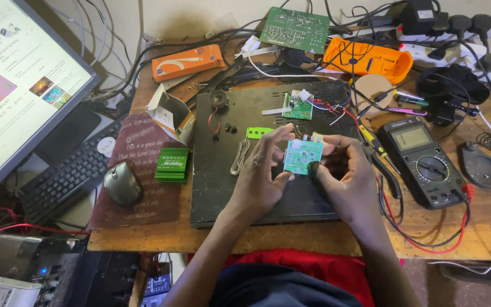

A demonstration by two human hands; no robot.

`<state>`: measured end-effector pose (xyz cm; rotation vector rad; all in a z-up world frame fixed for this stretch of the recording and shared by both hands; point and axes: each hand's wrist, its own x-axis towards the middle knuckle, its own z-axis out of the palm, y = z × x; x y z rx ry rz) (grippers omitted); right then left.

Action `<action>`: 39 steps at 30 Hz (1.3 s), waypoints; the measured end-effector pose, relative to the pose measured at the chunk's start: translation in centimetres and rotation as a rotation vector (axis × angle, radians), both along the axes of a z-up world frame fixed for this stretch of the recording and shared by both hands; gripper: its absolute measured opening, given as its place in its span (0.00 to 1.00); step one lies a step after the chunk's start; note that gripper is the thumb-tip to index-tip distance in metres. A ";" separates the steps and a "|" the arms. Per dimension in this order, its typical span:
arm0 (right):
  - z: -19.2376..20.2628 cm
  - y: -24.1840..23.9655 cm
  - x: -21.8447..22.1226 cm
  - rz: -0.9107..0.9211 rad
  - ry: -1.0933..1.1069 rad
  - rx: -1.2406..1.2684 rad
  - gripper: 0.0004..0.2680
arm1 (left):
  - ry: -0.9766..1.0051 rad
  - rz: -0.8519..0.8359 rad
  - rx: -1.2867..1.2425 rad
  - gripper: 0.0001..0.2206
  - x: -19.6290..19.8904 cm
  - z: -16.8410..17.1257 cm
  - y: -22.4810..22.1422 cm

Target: Soldering wires to a circuit board, inspecting the board, and handling small electronic components at a repair bench.

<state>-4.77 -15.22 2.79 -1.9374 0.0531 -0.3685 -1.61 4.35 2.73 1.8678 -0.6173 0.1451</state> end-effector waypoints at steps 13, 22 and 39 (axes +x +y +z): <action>0.2 0.0 0.1 0.021 -0.019 0.014 0.20 | -0.058 -0.011 0.026 0.44 -0.2 0.0 0.1; -0.3 -0.4 0.2 0.029 -0.013 0.000 0.20 | -0.062 -0.044 0.027 0.41 0.1 -0.6 0.1; -2.0 -1.4 1.0 0.139 -0.040 0.352 0.18 | -0.080 -0.018 0.016 0.32 0.4 -1.3 0.0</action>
